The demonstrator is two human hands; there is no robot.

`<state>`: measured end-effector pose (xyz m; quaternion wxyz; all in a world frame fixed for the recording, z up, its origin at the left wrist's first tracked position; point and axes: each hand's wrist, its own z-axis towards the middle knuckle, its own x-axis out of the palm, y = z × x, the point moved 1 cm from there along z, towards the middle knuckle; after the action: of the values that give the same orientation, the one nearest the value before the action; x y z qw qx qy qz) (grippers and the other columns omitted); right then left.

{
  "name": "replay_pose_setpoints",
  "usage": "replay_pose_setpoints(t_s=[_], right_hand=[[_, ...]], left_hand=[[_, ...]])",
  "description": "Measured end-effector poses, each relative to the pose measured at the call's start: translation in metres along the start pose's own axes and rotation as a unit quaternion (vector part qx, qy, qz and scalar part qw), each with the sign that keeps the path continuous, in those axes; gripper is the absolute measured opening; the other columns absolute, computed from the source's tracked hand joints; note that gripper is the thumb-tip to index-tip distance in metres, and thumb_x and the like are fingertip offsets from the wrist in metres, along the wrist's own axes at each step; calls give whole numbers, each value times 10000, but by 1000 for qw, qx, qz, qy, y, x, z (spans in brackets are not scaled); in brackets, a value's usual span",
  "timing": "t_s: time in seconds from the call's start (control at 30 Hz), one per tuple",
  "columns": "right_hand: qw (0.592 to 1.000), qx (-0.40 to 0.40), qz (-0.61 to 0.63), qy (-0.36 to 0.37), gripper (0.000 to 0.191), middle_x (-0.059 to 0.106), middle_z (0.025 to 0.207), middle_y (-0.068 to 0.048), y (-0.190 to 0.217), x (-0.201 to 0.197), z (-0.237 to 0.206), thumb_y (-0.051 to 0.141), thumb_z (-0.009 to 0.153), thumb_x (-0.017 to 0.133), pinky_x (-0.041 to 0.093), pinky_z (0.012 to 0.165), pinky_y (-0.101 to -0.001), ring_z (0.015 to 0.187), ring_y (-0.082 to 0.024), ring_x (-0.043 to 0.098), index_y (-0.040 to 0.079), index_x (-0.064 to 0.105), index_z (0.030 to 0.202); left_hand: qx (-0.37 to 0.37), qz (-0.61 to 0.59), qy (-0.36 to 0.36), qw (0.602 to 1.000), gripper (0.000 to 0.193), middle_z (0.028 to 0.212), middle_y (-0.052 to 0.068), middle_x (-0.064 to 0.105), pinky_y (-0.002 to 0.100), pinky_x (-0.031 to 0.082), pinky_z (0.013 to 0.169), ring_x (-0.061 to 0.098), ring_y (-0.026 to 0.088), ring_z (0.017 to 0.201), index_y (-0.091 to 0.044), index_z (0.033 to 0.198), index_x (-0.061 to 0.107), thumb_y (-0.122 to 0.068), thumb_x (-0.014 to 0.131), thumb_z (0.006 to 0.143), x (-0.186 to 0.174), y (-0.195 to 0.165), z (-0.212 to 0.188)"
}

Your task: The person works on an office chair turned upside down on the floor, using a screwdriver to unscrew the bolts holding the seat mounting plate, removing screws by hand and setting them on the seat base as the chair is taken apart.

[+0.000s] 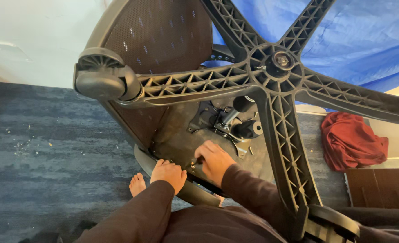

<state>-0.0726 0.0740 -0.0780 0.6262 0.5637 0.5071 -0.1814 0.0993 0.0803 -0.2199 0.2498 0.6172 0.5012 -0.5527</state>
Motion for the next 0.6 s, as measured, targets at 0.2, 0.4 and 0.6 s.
replay_pose_setpoints(t_s=[0.2,0.4,0.6], right_hand=[[992,111,-63,22,280,548,1136,-151,0,-3,-4,109,889,608,518,831,-478,977,-411,621,97,537,1159],[998,-40,3,-38,352,611,1073,-113,3,0,-14,-25,770,549,538,878,-445,1014,-377,626,118,574,1091],[993,109,-1,-34,233,577,1084,-118,-1,10,-14,65,885,648,510,829,-471,1014,-380,611,123,557,1092]], left_hand=[[26,-8,33,999,509,899,62,743,419,396,1011,635,253,1032,-97,852,758,-420,407,1029,-6,3,0],[39,-2,15,999,501,885,52,744,415,403,996,637,249,1019,-109,838,756,-421,414,1030,-5,4,-5],[41,-6,17,999,497,873,50,739,420,399,995,632,252,1017,-116,825,759,-424,425,1027,-2,7,-2]])
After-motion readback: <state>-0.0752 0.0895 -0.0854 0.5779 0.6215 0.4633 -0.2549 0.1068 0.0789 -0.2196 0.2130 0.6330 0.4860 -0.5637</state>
